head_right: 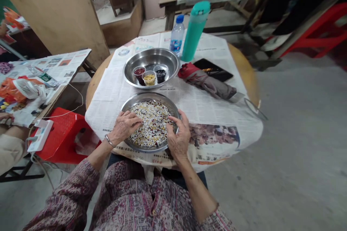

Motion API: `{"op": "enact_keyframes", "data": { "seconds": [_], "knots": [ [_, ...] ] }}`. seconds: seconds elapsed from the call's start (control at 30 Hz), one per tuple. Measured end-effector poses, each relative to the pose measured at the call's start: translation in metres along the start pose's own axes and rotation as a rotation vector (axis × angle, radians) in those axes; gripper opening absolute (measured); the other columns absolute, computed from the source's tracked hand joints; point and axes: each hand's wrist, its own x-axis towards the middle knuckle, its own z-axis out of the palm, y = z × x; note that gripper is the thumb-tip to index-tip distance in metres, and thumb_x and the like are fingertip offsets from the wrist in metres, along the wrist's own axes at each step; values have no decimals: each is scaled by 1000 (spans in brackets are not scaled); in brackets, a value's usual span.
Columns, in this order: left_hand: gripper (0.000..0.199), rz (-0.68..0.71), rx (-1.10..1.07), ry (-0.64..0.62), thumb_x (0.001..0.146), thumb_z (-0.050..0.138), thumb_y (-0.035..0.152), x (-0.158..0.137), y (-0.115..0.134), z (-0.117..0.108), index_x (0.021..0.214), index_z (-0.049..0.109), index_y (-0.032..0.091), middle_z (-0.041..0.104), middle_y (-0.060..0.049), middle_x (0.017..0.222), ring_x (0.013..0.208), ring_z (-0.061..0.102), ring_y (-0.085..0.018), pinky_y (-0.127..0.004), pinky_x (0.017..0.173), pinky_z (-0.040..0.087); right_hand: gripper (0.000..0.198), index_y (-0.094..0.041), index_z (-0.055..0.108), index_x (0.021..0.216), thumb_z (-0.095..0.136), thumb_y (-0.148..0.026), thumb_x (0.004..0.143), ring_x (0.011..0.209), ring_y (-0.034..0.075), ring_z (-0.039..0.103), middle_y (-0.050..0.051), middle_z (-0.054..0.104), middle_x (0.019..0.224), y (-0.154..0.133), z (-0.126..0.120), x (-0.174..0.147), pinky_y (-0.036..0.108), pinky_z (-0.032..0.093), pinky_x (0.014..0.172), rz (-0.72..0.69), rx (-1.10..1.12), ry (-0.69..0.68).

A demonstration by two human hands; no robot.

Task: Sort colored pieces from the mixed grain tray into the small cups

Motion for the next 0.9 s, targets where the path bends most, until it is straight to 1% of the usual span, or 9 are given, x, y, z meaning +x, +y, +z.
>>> {"op": "enact_keyframes", "data": {
  "seconds": [0.13,0.2,0.27,0.37,0.43,0.5,0.57,0.73,0.9],
  "knots": [
    [16,-58,-87,103,94,58,29,-3,2,-1,96,73,25,70,-3,93,93,59,-19,-36,87,39,21,-19,71,94,59,-27,80,130,25,51,11,56,140,0,1,0,47,34,114,3,10,0],
    [15,-124,-223,171,91,58,23,-5,4,-5,94,73,22,70,-4,92,90,60,-18,-34,86,42,21,-18,72,93,59,-27,79,130,26,52,12,57,139,0,2,0,48,35,113,3,12,2],
    [15,-268,-461,261,88,58,19,-7,5,-11,91,72,19,69,-4,86,79,59,-15,-30,78,44,21,-18,72,93,59,-27,79,129,26,52,13,57,138,-1,2,1,49,35,113,6,16,9],
    [16,-559,-993,388,84,56,21,-10,4,-24,89,70,15,66,-3,77,63,53,-10,-25,62,42,21,-18,72,92,59,-27,79,129,26,52,13,58,138,0,3,0,49,35,113,11,16,13],
    [17,-693,-1322,404,80,56,22,-12,2,-32,88,68,14,66,-4,77,62,53,-10,-24,60,41,21,-18,72,93,58,-27,79,129,26,51,13,57,139,0,3,0,49,35,113,12,14,9],
    [18,-743,-1432,368,78,56,22,-14,-2,-37,89,68,13,65,-4,78,64,54,-10,-23,61,42,22,-18,72,93,58,-27,79,130,26,51,13,56,140,0,2,0,48,35,113,13,15,6],
    [18,-710,-1235,324,79,58,22,-14,-4,-38,90,70,14,63,-3,76,64,53,-11,-24,62,41,22,-18,72,94,58,-27,79,131,26,51,13,55,141,1,2,0,48,35,113,11,18,0],
    [16,-431,-306,245,85,60,15,-6,-9,-24,91,74,20,63,-3,82,81,57,-16,-29,82,46,23,-18,72,95,57,-27,80,132,26,50,12,55,142,2,2,0,47,34,114,-1,7,-8],
    [20,-315,31,97,91,58,20,6,-10,-10,104,73,23,67,-6,96,97,59,-20,-31,90,47,23,-18,72,95,58,-28,80,131,26,51,12,57,140,1,2,0,47,34,114,7,-2,2]
  ]
}}
